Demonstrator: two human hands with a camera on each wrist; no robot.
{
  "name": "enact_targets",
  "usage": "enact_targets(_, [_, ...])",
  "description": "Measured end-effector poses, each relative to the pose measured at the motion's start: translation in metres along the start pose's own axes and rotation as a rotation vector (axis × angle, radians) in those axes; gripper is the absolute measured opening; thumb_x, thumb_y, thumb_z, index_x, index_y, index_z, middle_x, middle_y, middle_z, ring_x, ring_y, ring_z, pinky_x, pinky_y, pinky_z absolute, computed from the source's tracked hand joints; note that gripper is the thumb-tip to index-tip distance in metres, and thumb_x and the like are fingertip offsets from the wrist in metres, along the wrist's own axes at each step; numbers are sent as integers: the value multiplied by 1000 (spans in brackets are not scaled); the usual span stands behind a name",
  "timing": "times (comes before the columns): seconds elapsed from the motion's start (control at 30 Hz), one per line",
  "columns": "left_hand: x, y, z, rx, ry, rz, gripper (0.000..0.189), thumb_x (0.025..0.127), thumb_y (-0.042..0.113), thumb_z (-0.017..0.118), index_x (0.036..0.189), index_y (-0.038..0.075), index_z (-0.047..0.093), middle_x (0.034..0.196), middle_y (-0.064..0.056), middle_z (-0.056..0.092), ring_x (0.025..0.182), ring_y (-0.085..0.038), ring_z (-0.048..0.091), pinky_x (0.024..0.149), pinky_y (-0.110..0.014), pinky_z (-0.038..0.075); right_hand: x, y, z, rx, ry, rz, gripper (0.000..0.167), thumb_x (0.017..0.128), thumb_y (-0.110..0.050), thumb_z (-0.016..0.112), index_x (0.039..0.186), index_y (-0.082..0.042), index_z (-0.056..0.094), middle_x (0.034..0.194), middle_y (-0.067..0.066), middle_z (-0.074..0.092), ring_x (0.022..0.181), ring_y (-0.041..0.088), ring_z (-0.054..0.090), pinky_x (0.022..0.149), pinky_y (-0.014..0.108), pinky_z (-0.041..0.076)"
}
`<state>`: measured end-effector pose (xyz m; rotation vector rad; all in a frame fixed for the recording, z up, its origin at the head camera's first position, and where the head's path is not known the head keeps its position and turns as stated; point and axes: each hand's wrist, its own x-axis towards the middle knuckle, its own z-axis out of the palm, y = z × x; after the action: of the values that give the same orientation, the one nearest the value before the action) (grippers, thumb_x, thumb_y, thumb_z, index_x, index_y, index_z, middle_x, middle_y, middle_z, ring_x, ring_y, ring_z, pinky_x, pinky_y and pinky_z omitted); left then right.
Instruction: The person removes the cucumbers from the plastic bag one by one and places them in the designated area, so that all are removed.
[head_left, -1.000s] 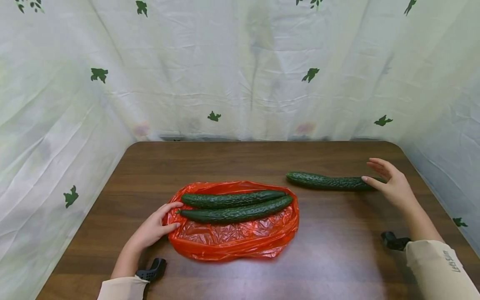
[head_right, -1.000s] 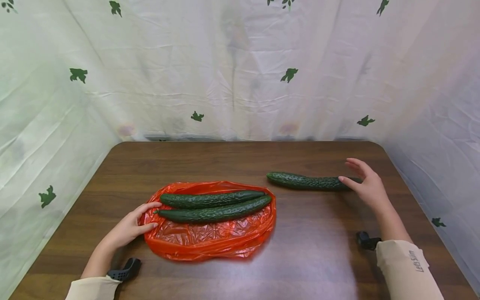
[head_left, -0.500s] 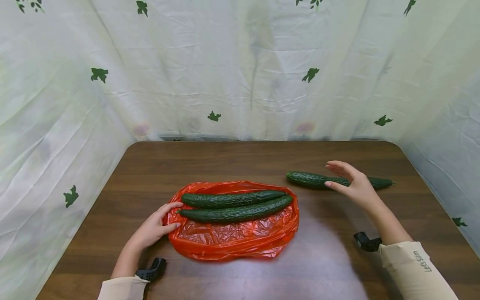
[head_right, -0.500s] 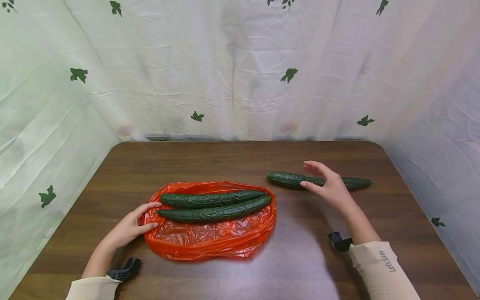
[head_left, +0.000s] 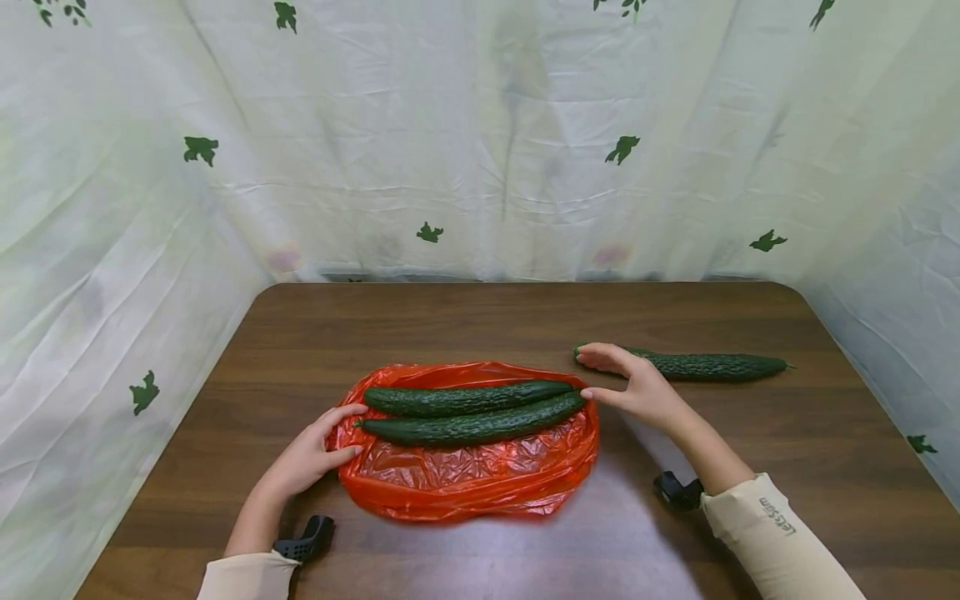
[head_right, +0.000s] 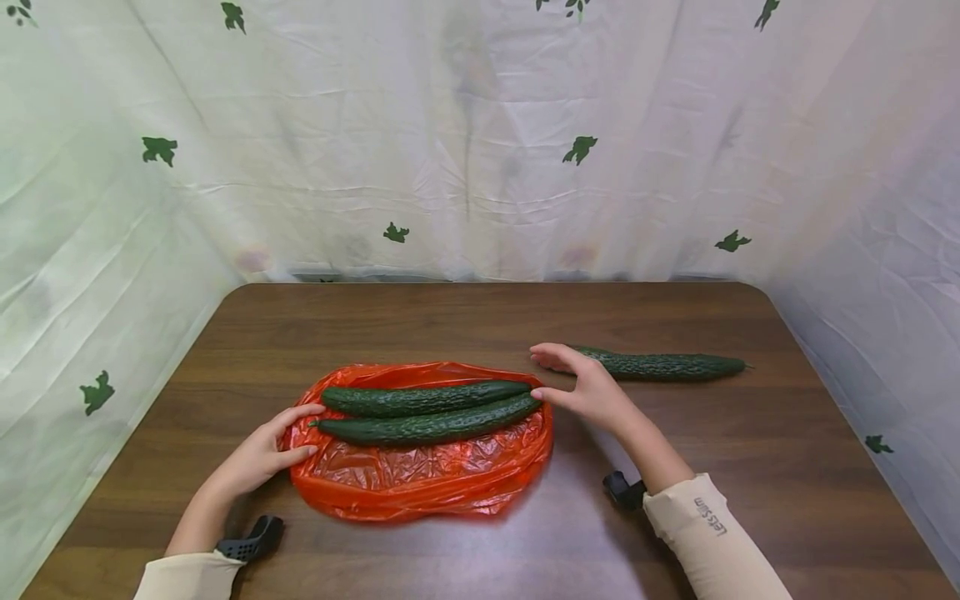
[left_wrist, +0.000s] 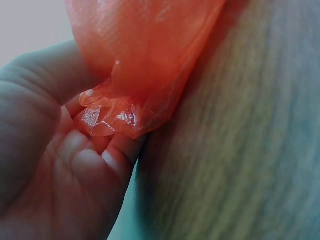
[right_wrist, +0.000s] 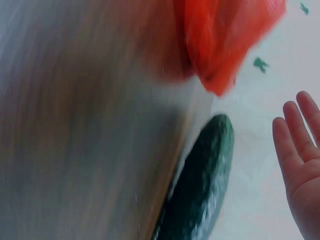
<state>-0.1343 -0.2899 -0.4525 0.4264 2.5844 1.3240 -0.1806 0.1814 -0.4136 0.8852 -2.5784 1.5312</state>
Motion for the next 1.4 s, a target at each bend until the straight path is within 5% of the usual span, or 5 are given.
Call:
enact_targets(0.3, [1,0,1,-7,-2,-2,50,83,19,65,128,12,44,122,-16,43,107,-31,46,83,-28,44,6,7,21,13,-99,26,56,77,-25,71,125,-7,48,119,9,55,109,22,50,89,44,40])
enact_targets(0.7, [0,-1,1,-18,-2,-3,50,83,18,64,129,12,44,126,-18,40,111,-36,43,85,-45,44,6,-3,27,34,-230,95,51,79,-10,69,124,-1,47,113,14,56,108,29,49,89,49,38])
enact_targets(0.93, [0,-1,1,-22,0,-10,50,84,19,64,128,12,44,124,-17,42,110,-35,44,85,-46,43,6,18,31,18,-251,99,47,78,-15,70,120,-8,51,111,5,58,105,21,51,86,43,41])
enact_targets(1.17, [0,0,1,-11,0,-13,49,84,19,64,128,12,44,123,-16,43,109,-34,44,85,-47,43,6,19,32,-60,-263,87,38,75,-22,73,110,-14,60,108,-1,58,101,19,50,86,42,40])
enact_targets(1.4, [0,0,1,2,4,-6,49,83,19,64,128,11,44,123,-16,43,109,-33,45,86,-43,44,6,18,33,-156,-316,81,38,78,-24,70,114,-16,61,115,2,57,107,23,46,90,45,37])
